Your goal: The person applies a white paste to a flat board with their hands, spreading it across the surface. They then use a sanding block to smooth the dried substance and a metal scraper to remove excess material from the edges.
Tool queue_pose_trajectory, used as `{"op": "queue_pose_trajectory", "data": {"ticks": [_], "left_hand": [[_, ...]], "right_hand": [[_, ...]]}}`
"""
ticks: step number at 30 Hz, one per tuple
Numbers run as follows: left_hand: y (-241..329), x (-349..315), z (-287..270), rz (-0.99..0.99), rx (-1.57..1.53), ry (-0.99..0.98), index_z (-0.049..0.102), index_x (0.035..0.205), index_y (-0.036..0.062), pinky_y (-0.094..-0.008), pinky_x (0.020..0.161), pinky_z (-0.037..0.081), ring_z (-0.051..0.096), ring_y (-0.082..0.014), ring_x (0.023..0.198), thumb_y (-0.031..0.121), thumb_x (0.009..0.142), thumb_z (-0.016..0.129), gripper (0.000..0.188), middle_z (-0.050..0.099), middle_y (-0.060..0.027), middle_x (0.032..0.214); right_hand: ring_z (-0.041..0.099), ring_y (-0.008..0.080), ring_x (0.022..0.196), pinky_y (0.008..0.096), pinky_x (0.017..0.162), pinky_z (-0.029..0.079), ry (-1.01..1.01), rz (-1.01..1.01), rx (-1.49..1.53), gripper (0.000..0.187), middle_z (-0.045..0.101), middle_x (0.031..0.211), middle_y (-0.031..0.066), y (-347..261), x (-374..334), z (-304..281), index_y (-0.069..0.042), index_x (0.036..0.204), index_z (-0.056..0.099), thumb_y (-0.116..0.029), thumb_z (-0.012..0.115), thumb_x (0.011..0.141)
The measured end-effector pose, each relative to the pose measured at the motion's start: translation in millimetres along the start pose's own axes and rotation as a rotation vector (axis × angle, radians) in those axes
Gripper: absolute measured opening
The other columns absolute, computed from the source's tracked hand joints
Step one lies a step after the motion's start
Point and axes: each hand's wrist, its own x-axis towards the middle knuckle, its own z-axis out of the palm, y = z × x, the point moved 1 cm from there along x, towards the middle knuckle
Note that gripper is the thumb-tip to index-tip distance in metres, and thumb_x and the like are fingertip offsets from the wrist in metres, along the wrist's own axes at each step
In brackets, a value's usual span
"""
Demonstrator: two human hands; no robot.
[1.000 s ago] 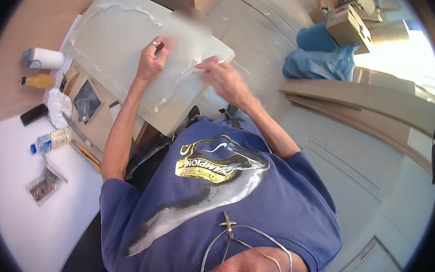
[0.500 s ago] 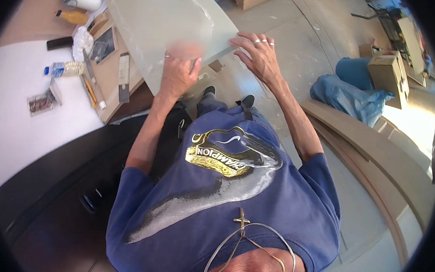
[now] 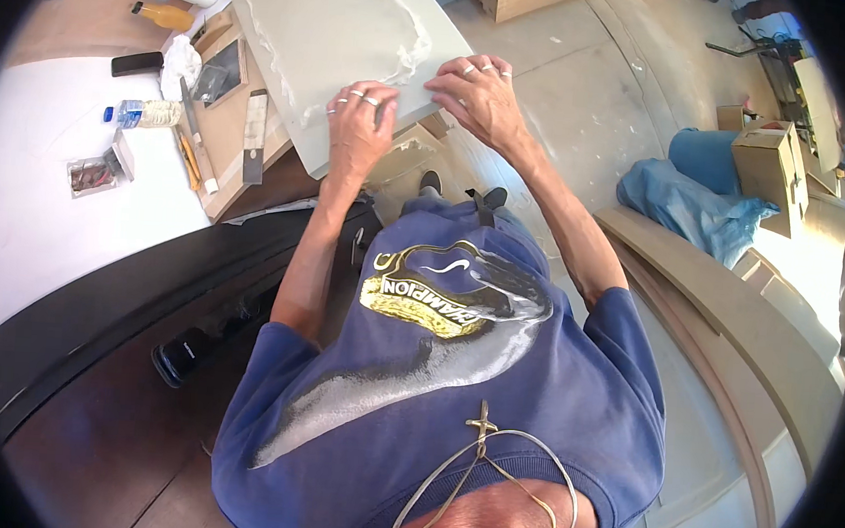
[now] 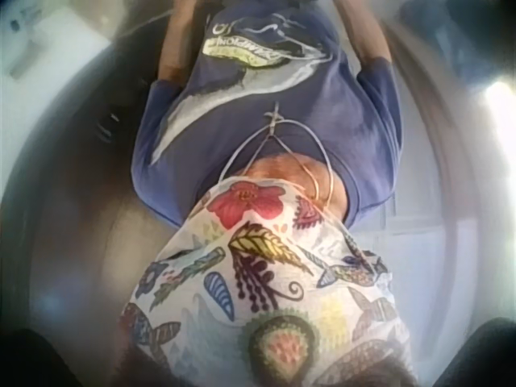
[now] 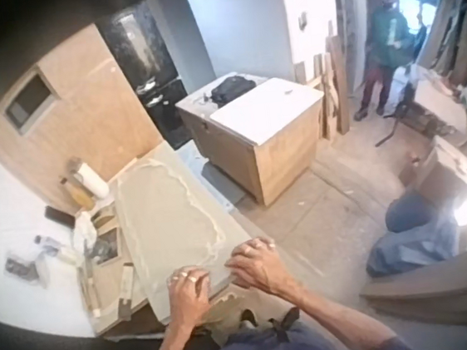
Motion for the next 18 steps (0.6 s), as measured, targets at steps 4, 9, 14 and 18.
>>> {"op": "queue_pose_trajectory", "data": {"ticks": [4, 9, 14, 18], "left_hand": [[-15.6, 6.5, -3.7, 0.053, 0.002, -0.018, 0.073, 0.109, 0.0147, -0.0475, 0.1, 0.045, 0.062, -0.0281, 0.112, 0.012, 0.089, 0.073, 0.019, 0.068, -0.0025, 0.111], [-15.5, 12.8, -1.7, 0.11, -0.081, -0.091, 0.073, 0.11, 0.0148, -0.0448, 0.093, 0.047, 0.061, -0.0286, 0.109, 0.013, 0.091, 0.073, 0.019, 0.068, -0.0032, 0.112], [-8.2, 14.0, 1.6, 0.132, -0.128, -0.09, 0.073, 0.112, 0.0156, -0.0437, 0.092, 0.048, 0.06, -0.029, 0.109, 0.015, 0.092, 0.074, 0.02, 0.066, -0.0035, 0.115], [9.2, 21.8, 5.1, 0.129, -0.158, -0.064, 0.073, 0.11, 0.0148, -0.0452, 0.095, 0.046, 0.06, -0.0286, 0.109, 0.018, 0.09, 0.076, 0.021, 0.065, -0.0035, 0.115]], "right_hand": [[0.061, 0.0228, 0.108, 0.047, 0.104, 0.04, -0.062, -0.055, -0.073, 0.013, 0.069, 0.106, -0.0013, -4.4, 1.1, -6.6, -0.019, 0.103, 0.076, -0.024, 0.074, 0.092], [0.06, 0.0259, 0.104, 0.0461, 0.099, 0.041, -0.089, -0.091, -0.164, 0.008, 0.062, 0.101, 0.0041, -7.5, -9.4, -6.1, -0.012, 0.101, 0.066, -0.015, 0.067, 0.093], [0.06, 0.0285, 0.103, 0.0472, 0.095, 0.041, -0.111, -0.062, -0.155, 0.009, 0.06, 0.102, 0.0074, -3.1, -21.0, -12.1, -0.009, 0.102, 0.062, -0.01, 0.064, 0.094], [0.064, 0.0292, 0.098, 0.0469, 0.091, 0.044, -0.097, 0.067, 0.008, 0.008, 0.063, 0.105, 0.0086, 8.1, -28.4, -36.4, -0.008, 0.103, 0.064, -0.011, 0.064, 0.096]]}}
